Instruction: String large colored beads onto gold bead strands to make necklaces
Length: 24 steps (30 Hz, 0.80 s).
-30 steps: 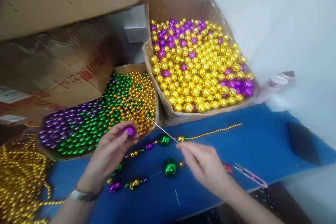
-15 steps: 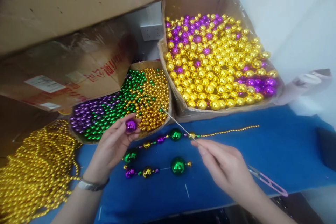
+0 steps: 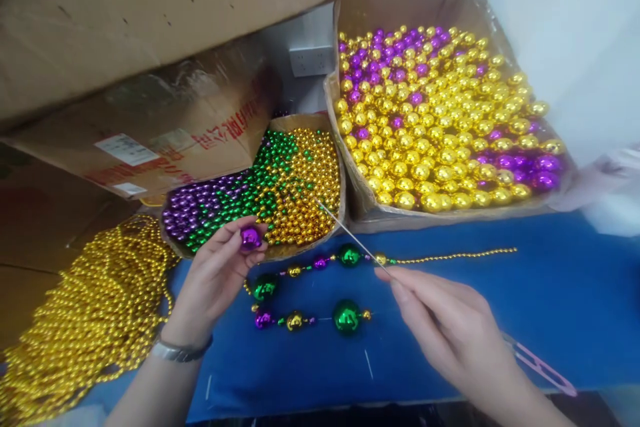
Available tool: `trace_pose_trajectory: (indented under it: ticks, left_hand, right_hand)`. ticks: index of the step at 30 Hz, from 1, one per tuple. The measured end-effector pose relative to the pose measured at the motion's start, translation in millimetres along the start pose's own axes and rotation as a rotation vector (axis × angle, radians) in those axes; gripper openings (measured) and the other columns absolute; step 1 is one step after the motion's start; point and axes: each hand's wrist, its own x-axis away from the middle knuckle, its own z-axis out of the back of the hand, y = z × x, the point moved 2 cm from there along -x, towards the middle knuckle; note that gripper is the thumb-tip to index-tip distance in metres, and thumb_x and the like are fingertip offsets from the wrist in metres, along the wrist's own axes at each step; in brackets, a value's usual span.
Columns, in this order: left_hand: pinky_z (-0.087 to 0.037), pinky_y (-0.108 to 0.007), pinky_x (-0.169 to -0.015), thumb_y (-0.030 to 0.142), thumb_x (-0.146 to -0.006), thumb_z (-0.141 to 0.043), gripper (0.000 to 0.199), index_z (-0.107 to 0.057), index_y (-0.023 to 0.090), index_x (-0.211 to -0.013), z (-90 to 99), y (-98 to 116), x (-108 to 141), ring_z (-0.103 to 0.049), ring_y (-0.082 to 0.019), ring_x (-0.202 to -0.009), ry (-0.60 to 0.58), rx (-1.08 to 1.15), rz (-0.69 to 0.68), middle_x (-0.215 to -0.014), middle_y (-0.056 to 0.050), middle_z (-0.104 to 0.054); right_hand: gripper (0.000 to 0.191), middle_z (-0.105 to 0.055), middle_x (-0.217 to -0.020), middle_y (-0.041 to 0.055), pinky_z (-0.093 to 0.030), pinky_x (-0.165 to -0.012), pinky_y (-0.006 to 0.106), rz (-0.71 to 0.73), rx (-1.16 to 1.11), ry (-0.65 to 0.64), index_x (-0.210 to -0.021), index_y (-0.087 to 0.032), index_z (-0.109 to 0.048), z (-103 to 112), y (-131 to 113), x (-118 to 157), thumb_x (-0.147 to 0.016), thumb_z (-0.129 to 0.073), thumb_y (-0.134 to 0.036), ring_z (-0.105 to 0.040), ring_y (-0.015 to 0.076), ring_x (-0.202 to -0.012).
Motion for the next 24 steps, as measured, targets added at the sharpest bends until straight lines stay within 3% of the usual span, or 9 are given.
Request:
trace_pose_trajectory:
  ticks: [6,14,24]
  left_hand:
    - [-0.053,-0.025,-0.066,0.021,-0.086,-0.054,0.026,-0.058,0.015,-0.111,8.8,0,3,-0.059,-0.013,-0.077,-0.004,-0.007,-0.019,-0.104,-0.009,-0.059]
    - [-0.053,-0.025,-0.066,0.019,-0.087,-0.053,0.025,-0.058,0.015,-0.111,17.1,3,3,-0.058,-0.013,-0.077,0.019,-0.001,-0.039,-0.103,-0.009,-0.058]
    - [-0.053,-0.024,-0.065,0.020,-0.087,-0.052,0.025,-0.058,0.015,-0.111,20.0,3,5,-0.058,-0.014,-0.079,0.029,-0.026,-0.027,-0.106,-0.009,-0.058]
  right_hand:
    - [0.026,-0.070,-0.104,0.0030,-0.058,-0.073,0.022,0.012,0.017,0.003,-0.114,-0.023,-0.058,3,0,0,-0.088,-0.052,-0.022,-0.070,0.0150,-0.081]
    - [0.026,-0.070,-0.107,0.0013,-0.054,-0.078,0.024,0.006,0.093,0.054,-0.113,-0.024,-0.060,9,5,1,-0.088,-0.052,-0.029,-0.069,0.0142,-0.077]
    - [0.025,-0.070,-0.105,0.0025,-0.054,-0.080,0.022,0.028,0.075,0.057,-0.113,-0.022,-0.059,10,0,-2,-0.088,-0.053,-0.024,-0.068,0.0126,-0.075]
